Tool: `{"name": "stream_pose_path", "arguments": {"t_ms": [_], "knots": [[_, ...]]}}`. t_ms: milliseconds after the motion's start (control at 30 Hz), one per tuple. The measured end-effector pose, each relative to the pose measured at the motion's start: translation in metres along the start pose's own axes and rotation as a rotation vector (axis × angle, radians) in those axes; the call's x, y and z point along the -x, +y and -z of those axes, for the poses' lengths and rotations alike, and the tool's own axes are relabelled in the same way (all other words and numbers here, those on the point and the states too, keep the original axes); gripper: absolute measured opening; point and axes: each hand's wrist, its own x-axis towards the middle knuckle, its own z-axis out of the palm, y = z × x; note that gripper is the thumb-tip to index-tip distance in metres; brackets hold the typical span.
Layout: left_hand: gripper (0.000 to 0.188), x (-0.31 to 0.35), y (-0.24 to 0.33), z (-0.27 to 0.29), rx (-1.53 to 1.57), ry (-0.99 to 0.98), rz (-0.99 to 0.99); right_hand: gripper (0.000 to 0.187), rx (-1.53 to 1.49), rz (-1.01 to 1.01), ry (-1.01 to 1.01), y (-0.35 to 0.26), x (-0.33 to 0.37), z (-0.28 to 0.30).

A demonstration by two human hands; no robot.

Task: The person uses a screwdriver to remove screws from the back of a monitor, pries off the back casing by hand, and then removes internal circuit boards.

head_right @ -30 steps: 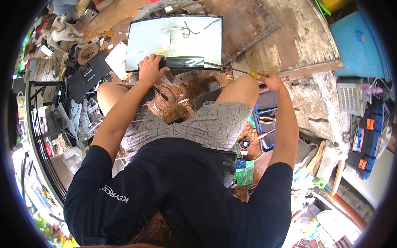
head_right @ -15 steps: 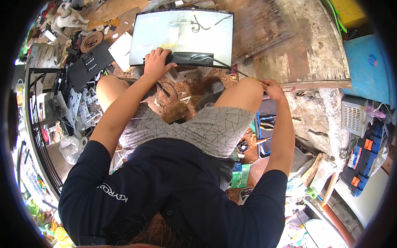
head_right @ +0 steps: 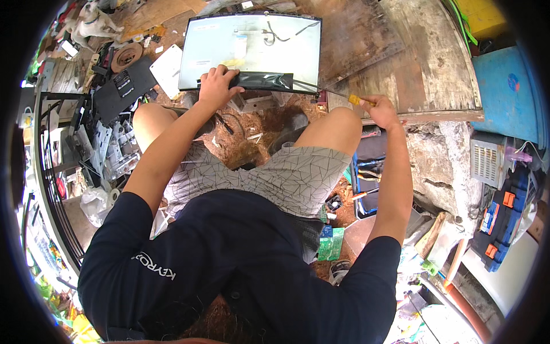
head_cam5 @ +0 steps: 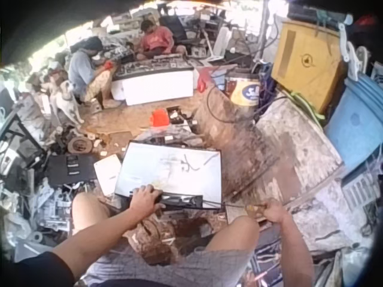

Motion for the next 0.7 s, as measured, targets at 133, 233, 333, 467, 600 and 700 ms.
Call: {"name": "stream_pose_path", "arguments": {"t_ms": [133,233,333,467,600,700], "knots": [[0.059,0.000,0.002,0.007,-0.012,-0.044,0.022,0.036,0.175,0.016,0.028,-0.006,0.002,0.002],[0.059,-0.001,0.002,0.007,-0.004,-0.060,0.025,0.034,0.081,0.024,-0.013,0.014,-0.006,-0.011],[0.058,-0.003,0.008,0.008,0.003,-0.027,-0.007,0.033,-0.109,-0.020,-0.042,0.038,-0.013,-0.031],[0.058,0.003,0.001,0.008,-0.007,-0.037,0.027,0.034,-0.065,-0.046,-0.057,0.010,-0.025,-0.035],[0.057,-0.005,0.008,0.002,0.011,0.025,-0.024,0.034,-0.168,-0.047,-0.033,0.036,-0.027,-0.041],[0.057,0.002,0.000,0.004,-0.006,0.001,0.008,0.033,0.036,-0.013,-0.042,-0.005,-0.020,-0.029]]}}
